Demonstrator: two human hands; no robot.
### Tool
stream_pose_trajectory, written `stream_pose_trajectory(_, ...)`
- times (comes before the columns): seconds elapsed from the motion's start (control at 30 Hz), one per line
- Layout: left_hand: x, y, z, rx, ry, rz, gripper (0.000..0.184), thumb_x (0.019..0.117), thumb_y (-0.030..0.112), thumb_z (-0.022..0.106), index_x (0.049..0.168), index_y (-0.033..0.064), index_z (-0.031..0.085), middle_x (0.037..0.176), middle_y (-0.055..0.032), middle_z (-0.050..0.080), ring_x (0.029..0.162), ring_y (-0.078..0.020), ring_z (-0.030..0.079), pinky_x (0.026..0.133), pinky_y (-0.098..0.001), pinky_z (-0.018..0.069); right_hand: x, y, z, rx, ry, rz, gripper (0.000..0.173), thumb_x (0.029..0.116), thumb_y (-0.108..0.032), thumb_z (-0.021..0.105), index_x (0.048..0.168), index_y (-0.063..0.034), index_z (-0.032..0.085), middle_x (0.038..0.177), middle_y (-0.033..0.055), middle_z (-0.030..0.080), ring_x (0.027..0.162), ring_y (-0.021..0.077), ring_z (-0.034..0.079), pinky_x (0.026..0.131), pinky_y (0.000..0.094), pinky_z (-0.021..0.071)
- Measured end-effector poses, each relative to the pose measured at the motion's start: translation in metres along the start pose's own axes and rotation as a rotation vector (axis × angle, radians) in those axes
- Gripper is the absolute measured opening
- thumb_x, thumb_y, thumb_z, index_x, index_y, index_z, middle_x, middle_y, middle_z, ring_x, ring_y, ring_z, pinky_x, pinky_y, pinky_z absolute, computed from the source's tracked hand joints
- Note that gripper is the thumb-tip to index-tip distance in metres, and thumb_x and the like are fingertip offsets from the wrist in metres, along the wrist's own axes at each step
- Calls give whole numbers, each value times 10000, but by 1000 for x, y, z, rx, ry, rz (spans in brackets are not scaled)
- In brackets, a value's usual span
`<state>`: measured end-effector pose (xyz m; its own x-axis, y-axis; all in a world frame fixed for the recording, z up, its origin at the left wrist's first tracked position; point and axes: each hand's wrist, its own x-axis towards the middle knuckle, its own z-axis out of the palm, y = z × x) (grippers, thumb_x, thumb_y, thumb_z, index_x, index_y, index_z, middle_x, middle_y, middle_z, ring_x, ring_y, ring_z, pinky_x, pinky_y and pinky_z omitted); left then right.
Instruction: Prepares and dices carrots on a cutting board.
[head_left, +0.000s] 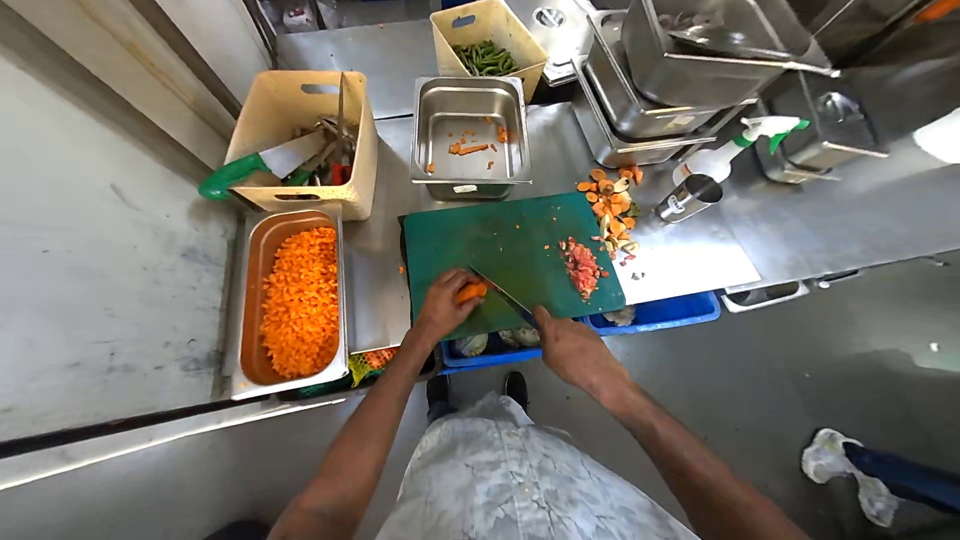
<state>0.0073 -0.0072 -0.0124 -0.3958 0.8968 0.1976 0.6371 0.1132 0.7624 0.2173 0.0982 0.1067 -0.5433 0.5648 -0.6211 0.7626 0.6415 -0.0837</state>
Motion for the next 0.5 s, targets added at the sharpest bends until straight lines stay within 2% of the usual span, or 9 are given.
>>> stream_pose_trajectory(0.1,1,0,-1,-4,-7,7,300,877,183,823,1125,67,700,1204,-117,673,1100,-252,662,955,-438,567,-4,-1,-6,-28,-6,-7,274,1030,-203,540,1301,-166,516,947,135,694,894,355,714,737,531,580)
stream_pose_trajectory(0.2,6,-15,5,-10,-8,22,325,877,227,818,1144,76,711,1217,-110,677,1143,-235,653,1005,-428,556,-3,-1,-9,-28,-15,-5,275,1040,-213,510,1312,-173,509,939,139,689,880,358,712,723,539,580)
stream_pose_trajectory(0.33,7,-18,7,-22,3,21,329,873,232,825,1141,81,709,1200,-100,679,1103,-210,662,982,-399,565,5,0,-7,-29,-48,-27,289,1016,-182,542,1299,-167,491,930,130,680,872,340,711,719,520,582)
stream_pose_trajectory(0.5,7,-16,7,-35,-9,19,322,870,230,829,1137,90,716,1191,-86,679,1108,-202,656,983,-390,564,34,-15,1,20,-102,-34,371,987,-122,587,1340,-147,476,990,167,684,912,376,711,736,563,584)
